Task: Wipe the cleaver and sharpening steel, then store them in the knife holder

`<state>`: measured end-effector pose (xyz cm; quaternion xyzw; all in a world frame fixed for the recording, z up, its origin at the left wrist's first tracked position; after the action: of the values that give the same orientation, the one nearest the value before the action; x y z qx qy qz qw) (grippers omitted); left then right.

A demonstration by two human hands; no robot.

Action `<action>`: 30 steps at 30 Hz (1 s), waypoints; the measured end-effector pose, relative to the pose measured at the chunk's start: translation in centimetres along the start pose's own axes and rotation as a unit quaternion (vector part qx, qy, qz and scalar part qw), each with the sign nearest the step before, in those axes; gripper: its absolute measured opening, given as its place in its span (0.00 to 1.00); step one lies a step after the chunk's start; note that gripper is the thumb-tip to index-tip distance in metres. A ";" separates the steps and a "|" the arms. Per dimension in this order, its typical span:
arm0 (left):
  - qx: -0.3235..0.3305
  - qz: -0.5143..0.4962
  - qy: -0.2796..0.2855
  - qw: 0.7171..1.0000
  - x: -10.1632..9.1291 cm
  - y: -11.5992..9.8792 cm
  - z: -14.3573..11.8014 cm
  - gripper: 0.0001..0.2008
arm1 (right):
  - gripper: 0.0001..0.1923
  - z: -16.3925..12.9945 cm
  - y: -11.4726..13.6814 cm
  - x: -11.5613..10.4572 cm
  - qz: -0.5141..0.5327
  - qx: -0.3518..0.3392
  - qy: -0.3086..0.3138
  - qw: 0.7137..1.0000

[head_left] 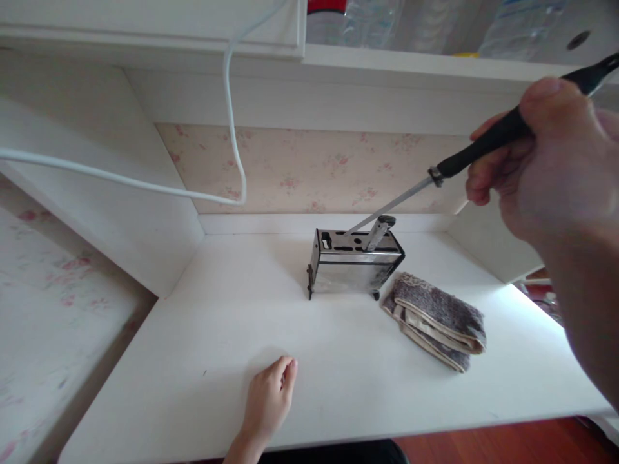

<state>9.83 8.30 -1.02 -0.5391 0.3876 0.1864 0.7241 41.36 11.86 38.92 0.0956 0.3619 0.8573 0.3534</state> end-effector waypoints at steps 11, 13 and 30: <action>-0.006 0.018 0.006 1.000 0.2 0.1 -0.3 0.16 | 0.21 4.0 -4.5 2.6 -0.055 0.141 0.040 0.988; -0.007 0.018 -0.001 1.000 0.1 0.1 -0.3 0.16 | 0.23 4.5 -4.8 2.6 -0.073 0.133 0.047 0.987; 0.008 0.046 0.004 0.999 0.2 -0.4 0.0 0.17 | 0.27 5.1 -5.2 2.8 -0.090 0.158 0.061 0.982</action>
<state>10.25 8.14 -0.85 -0.5159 0.4165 0.2142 0.7173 44.24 19.07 38.76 0.0647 0.5204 0.7586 0.3867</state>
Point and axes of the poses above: each hand's wrist, its own z-axis towards the middle knuckle, its own x-axis out of the palm, y = z × x, the point moved 10 cm from there along z, towards the middle knuckle, and after that the axes turned 2 degrees about x, right-handed, at the moved point
